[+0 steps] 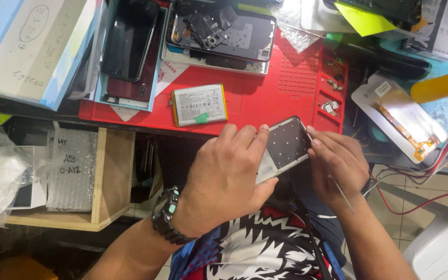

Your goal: The person uses a screwdriver to remove screws from the back of a mobile phone and then uses a thin prying tool to separate the internal components of the device.

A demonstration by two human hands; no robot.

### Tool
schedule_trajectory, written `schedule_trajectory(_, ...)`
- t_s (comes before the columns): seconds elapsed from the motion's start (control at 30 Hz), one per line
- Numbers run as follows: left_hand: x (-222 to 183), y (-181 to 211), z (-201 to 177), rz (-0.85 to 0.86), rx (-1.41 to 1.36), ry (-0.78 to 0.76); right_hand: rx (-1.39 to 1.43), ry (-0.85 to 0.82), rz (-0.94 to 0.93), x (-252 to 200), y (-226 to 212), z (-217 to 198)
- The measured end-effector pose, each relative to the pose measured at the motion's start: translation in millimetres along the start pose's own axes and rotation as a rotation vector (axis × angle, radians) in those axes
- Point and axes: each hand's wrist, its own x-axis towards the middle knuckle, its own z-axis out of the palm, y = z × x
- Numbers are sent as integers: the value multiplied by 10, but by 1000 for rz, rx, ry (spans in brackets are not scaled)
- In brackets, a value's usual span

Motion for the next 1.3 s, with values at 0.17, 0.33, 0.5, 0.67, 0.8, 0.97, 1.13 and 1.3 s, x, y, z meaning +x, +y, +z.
schedule_trajectory(0.17,13,-17,-27,2,0,13,19,7,9,24,13,13)
schedule_trajectory(0.33,-1,-4,-23,-8,-12,36,5,2,1,9,-43,-42)
schedule_trajectory(0.5,9,-57,-11,8,-27,13,34,-3,42,47,-6,44)
schedule_trajectory(0.67,9,-147,-13,16,-48,11,167,10,160,99,-53,32)
schedule_trajectory(0.8,12,-221,-16,43,-61,20,214,-19,212,106,-29,0)
schedule_trajectory(0.97,13,-216,-33,33,-42,13,171,-13,170,59,3,16)
schedule_trajectory(1.13,60,-226,40,-34,-8,-40,134,55,57,-55,110,92)
schedule_trajectory(1.3,14,-375,225,-86,122,-85,190,52,93,1,49,36)
